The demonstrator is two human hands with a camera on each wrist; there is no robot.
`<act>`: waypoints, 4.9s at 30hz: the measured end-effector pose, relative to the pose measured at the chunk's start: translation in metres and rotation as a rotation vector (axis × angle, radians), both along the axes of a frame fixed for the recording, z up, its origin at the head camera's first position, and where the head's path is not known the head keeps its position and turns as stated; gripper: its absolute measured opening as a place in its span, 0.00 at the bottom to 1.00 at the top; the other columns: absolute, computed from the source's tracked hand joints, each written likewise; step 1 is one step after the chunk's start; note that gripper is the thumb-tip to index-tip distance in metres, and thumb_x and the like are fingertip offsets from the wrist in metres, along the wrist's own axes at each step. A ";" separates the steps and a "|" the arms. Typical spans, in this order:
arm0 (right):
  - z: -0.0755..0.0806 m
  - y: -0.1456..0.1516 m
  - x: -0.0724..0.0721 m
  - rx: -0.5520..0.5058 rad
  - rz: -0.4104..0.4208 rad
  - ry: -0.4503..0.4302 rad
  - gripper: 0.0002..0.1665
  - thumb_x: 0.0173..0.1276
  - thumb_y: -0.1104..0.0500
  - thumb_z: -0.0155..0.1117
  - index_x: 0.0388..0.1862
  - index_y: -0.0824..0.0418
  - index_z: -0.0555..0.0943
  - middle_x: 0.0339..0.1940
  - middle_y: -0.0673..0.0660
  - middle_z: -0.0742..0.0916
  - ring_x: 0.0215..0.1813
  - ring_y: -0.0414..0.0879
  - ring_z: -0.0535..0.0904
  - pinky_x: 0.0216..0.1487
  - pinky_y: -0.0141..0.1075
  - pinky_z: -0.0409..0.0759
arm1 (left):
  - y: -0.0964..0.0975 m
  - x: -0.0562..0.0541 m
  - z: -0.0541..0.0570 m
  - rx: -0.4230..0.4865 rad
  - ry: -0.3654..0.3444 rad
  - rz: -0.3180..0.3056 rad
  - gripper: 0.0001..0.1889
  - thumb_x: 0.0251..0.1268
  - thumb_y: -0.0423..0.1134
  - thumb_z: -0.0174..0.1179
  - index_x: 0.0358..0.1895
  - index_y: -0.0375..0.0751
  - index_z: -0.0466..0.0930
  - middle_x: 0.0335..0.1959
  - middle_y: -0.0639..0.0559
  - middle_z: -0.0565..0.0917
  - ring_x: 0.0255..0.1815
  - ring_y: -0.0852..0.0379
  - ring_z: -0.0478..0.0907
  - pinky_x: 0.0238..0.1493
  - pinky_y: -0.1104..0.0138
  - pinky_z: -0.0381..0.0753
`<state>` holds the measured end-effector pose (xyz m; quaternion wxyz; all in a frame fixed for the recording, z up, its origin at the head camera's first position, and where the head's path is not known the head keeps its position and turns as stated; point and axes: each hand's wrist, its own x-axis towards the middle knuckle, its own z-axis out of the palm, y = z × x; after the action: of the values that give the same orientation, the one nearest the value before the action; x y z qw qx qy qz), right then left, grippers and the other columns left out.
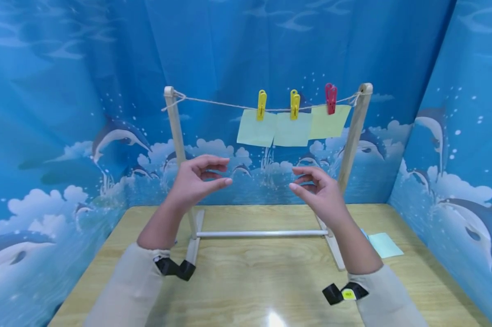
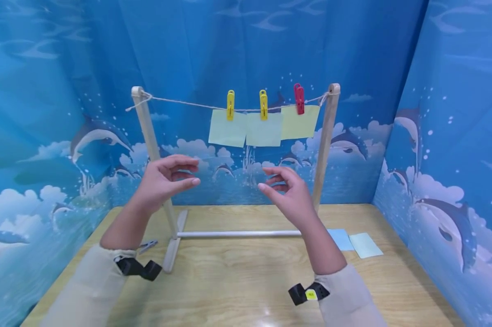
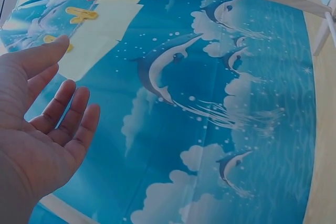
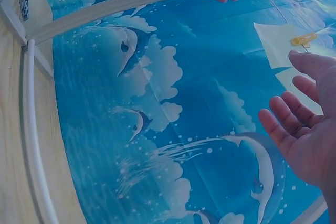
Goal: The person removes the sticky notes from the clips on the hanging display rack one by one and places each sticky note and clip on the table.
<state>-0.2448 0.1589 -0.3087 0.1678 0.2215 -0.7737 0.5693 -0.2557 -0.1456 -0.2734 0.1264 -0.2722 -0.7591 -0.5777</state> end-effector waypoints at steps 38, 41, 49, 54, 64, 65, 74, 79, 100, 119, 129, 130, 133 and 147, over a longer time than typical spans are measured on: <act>0.030 -0.038 -0.030 -0.008 -0.065 -0.121 0.27 0.67 0.46 0.66 0.61 0.56 0.78 0.54 0.53 0.83 0.52 0.46 0.77 0.54 0.38 0.80 | 0.033 -0.012 0.098 0.005 0.025 0.068 0.23 0.56 0.39 0.72 0.57 0.41 0.81 0.54 0.49 0.82 0.53 0.55 0.79 0.50 0.65 0.83; 0.031 -0.041 -0.033 -0.017 -0.090 -0.150 0.27 0.67 0.45 0.66 0.61 0.56 0.78 0.53 0.53 0.83 0.51 0.46 0.78 0.52 0.39 0.81 | 0.035 -0.015 0.108 -0.021 -0.012 0.080 0.23 0.56 0.39 0.72 0.57 0.43 0.81 0.55 0.51 0.81 0.53 0.57 0.79 0.50 0.65 0.83; 0.035 -0.050 -0.044 -0.201 -0.055 -0.356 0.26 0.70 0.49 0.64 0.63 0.60 0.77 0.55 0.56 0.84 0.54 0.50 0.81 0.52 0.40 0.83 | 0.046 -0.024 0.131 -0.131 -0.088 0.119 0.24 0.55 0.40 0.73 0.58 0.48 0.81 0.53 0.54 0.81 0.54 0.59 0.77 0.52 0.66 0.81; 0.035 -0.055 -0.049 -0.384 0.002 -0.466 0.25 0.71 0.51 0.62 0.63 0.60 0.77 0.56 0.57 0.84 0.54 0.49 0.81 0.55 0.40 0.81 | 0.054 -0.028 0.135 -0.132 -0.096 0.147 0.25 0.55 0.39 0.73 0.58 0.48 0.81 0.54 0.55 0.81 0.54 0.60 0.77 0.52 0.67 0.81; 0.038 -0.069 -0.051 -0.611 0.046 -0.397 0.17 0.68 0.56 0.66 0.51 0.65 0.81 0.40 0.55 0.87 0.41 0.47 0.85 0.46 0.38 0.85 | 0.069 -0.033 0.142 -0.129 -0.124 0.200 0.23 0.54 0.38 0.73 0.56 0.49 0.82 0.52 0.56 0.81 0.54 0.59 0.77 0.52 0.67 0.81; 0.038 -0.070 -0.051 -0.616 0.043 -0.381 0.16 0.67 0.56 0.67 0.49 0.65 0.81 0.39 0.56 0.87 0.41 0.48 0.85 0.46 0.38 0.85 | 0.070 -0.033 0.143 -0.126 -0.130 0.205 0.23 0.54 0.38 0.74 0.56 0.49 0.82 0.52 0.55 0.81 0.53 0.60 0.77 0.52 0.67 0.81; 0.035 -0.077 -0.051 -0.587 -0.037 -0.253 0.12 0.68 0.56 0.66 0.42 0.65 0.83 0.36 0.58 0.86 0.38 0.52 0.85 0.42 0.37 0.86 | 0.072 -0.044 0.143 -0.151 -0.202 0.191 0.32 0.55 0.39 0.73 0.66 0.54 0.74 0.60 0.55 0.77 0.58 0.59 0.75 0.56 0.65 0.79; 0.034 -0.079 -0.052 -0.539 -0.087 -0.222 0.14 0.68 0.55 0.66 0.42 0.66 0.83 0.37 0.58 0.86 0.36 0.47 0.84 0.40 0.36 0.86 | 0.074 -0.050 0.139 -0.142 -0.229 0.154 0.33 0.57 0.38 0.72 0.68 0.52 0.72 0.60 0.55 0.78 0.58 0.59 0.76 0.55 0.66 0.80; 0.030 -0.076 -0.047 -0.419 -0.108 -0.069 0.17 0.70 0.54 0.64 0.45 0.69 0.81 0.38 0.61 0.85 0.37 0.50 0.84 0.41 0.36 0.86 | 0.077 -0.042 0.131 -0.280 -0.048 0.193 0.17 0.62 0.42 0.67 0.52 0.42 0.82 0.43 0.53 0.83 0.42 0.61 0.80 0.41 0.69 0.84; 0.021 -0.073 -0.037 -0.395 -0.099 -0.101 0.13 0.69 0.58 0.66 0.41 0.69 0.81 0.37 0.63 0.85 0.35 0.54 0.84 0.40 0.38 0.86 | 0.061 -0.039 0.118 0.014 0.232 0.196 0.08 0.64 0.38 0.65 0.40 0.37 0.86 0.37 0.50 0.86 0.36 0.59 0.82 0.42 0.70 0.83; 0.017 -0.069 -0.027 -0.318 -0.047 -0.088 0.13 0.70 0.57 0.64 0.42 0.68 0.80 0.39 0.65 0.86 0.37 0.56 0.84 0.41 0.38 0.86 | 0.055 -0.035 0.118 0.231 0.266 0.090 0.09 0.62 0.35 0.66 0.41 0.32 0.85 0.39 0.44 0.86 0.38 0.52 0.82 0.45 0.67 0.83; 0.016 -0.068 -0.026 -0.319 -0.038 -0.079 0.12 0.71 0.58 0.64 0.42 0.68 0.79 0.39 0.65 0.86 0.37 0.56 0.84 0.41 0.38 0.86 | 0.053 -0.034 0.117 0.248 0.259 0.082 0.09 0.62 0.35 0.66 0.41 0.32 0.85 0.39 0.44 0.86 0.38 0.51 0.82 0.45 0.67 0.83; 0.013 -0.066 -0.023 -0.341 -0.013 -0.044 0.11 0.72 0.60 0.61 0.42 0.70 0.77 0.39 0.66 0.86 0.34 0.51 0.84 0.41 0.40 0.86 | 0.048 -0.032 0.114 0.293 0.233 0.043 0.08 0.62 0.34 0.66 0.41 0.32 0.85 0.40 0.43 0.86 0.40 0.49 0.82 0.48 0.66 0.83; 0.002 -0.046 -0.006 -0.444 -0.006 0.012 0.11 0.71 0.63 0.62 0.39 0.73 0.76 0.34 0.65 0.85 0.33 0.47 0.84 0.40 0.42 0.86 | 0.033 -0.019 0.082 0.304 0.221 -0.012 0.06 0.62 0.28 0.64 0.40 0.28 0.84 0.39 0.44 0.87 0.37 0.50 0.82 0.44 0.70 0.83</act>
<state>-0.2513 0.1131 -0.3070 0.2186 0.1801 -0.6289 0.7240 -0.2749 -0.1122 -0.1911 0.2451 -0.3164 -0.6431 -0.6529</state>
